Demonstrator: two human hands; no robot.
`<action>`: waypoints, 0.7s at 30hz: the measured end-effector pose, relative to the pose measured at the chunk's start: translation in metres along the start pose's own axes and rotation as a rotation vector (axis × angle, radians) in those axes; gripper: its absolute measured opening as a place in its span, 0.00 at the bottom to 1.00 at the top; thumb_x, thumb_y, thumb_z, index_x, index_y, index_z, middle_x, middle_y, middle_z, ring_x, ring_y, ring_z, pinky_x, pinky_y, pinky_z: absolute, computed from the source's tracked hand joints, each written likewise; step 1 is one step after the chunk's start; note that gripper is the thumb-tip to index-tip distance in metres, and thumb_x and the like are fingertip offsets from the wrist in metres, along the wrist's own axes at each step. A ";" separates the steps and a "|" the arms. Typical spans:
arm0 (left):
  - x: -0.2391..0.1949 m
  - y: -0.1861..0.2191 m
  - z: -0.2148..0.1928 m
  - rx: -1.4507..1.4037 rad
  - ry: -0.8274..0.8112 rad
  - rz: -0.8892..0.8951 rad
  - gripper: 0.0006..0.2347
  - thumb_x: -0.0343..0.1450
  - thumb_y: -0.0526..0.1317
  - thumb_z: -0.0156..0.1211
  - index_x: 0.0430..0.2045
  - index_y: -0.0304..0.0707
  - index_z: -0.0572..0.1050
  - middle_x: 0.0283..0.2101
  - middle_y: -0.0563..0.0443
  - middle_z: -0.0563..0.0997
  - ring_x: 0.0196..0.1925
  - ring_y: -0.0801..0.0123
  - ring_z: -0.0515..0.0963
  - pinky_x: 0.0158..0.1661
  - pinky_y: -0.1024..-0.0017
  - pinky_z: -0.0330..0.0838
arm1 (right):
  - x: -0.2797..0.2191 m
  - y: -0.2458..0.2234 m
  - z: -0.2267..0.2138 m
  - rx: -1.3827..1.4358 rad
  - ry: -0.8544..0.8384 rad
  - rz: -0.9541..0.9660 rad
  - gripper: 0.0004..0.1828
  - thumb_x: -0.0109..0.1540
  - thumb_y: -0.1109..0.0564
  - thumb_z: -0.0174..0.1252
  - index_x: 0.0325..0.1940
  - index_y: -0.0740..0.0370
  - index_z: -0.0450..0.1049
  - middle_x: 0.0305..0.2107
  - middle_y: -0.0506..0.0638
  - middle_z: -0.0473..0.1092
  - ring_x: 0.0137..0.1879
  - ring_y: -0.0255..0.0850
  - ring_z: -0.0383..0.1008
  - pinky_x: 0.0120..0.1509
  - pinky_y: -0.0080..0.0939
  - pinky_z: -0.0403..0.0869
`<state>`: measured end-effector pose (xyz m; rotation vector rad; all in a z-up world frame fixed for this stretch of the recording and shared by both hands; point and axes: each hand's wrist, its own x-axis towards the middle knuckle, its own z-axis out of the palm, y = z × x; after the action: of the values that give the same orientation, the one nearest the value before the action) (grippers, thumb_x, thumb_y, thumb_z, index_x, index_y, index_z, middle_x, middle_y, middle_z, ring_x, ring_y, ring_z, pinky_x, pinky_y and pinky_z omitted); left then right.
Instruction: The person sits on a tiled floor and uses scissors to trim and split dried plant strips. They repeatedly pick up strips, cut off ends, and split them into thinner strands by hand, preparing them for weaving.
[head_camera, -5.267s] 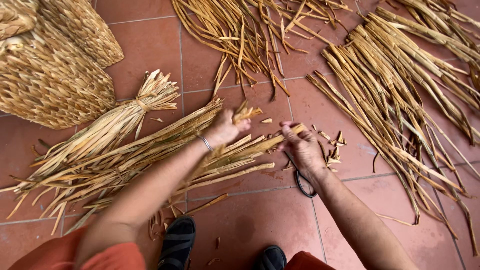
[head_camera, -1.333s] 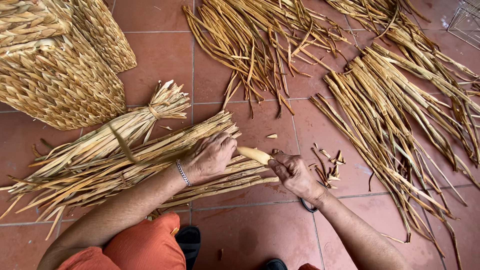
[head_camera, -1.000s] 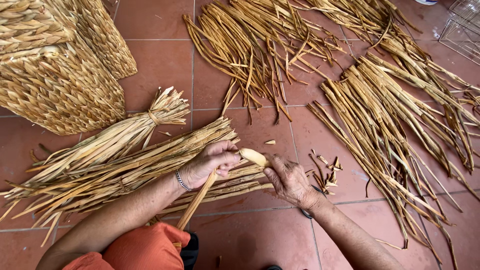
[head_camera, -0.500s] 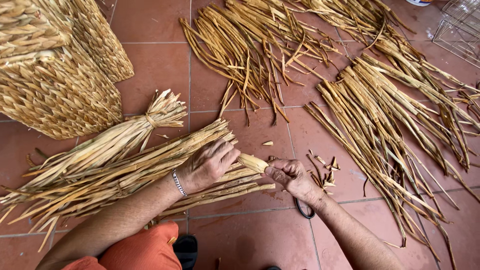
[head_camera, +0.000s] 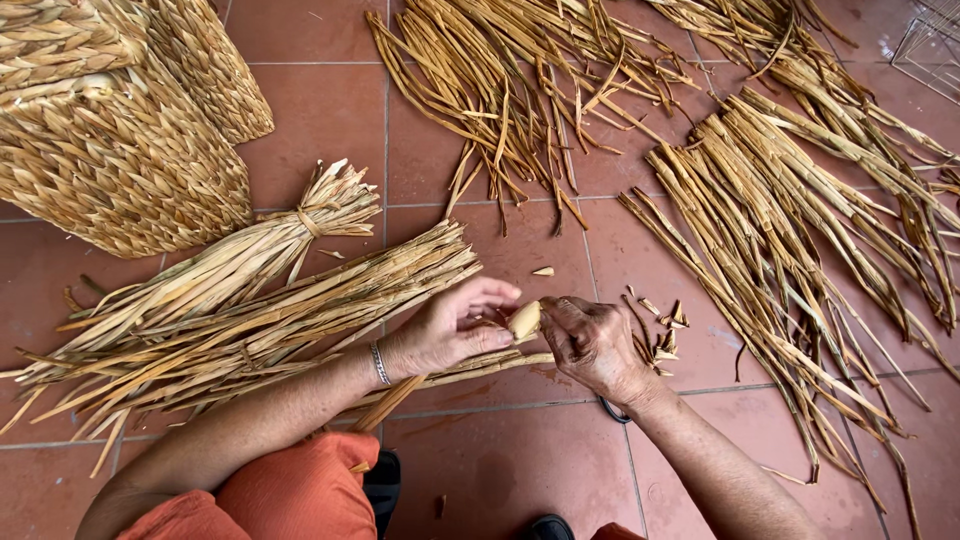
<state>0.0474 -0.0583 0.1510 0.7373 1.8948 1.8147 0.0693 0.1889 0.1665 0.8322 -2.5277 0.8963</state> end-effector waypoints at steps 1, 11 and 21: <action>0.001 0.001 0.005 0.111 -0.023 0.051 0.21 0.72 0.36 0.63 0.59 0.29 0.66 0.52 0.42 0.79 0.54 0.70 0.80 0.54 0.73 0.79 | 0.000 0.001 0.002 -0.014 0.007 -0.006 0.09 0.60 0.63 0.62 0.45 0.65 0.78 0.30 0.56 0.78 0.31 0.50 0.81 0.33 0.43 0.79; 0.009 -0.006 0.023 0.432 0.158 0.279 0.17 0.73 0.33 0.63 0.55 0.26 0.71 0.45 0.41 0.81 0.43 0.68 0.83 0.43 0.73 0.80 | 0.003 0.007 0.018 -0.204 0.055 -0.065 0.05 0.56 0.63 0.62 0.36 0.63 0.76 0.22 0.53 0.74 0.23 0.49 0.76 0.26 0.47 0.74; 0.015 0.002 0.023 0.449 0.223 0.172 0.09 0.71 0.34 0.65 0.42 0.31 0.75 0.33 0.47 0.80 0.30 0.72 0.81 0.33 0.73 0.77 | 0.008 0.001 0.018 -0.157 0.036 -0.059 0.04 0.57 0.65 0.60 0.35 0.63 0.74 0.20 0.51 0.72 0.22 0.46 0.75 0.24 0.46 0.73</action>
<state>0.0501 -0.0312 0.1520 0.8967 2.5007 1.6369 0.0605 0.1741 0.1563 0.8286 -2.4912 0.6779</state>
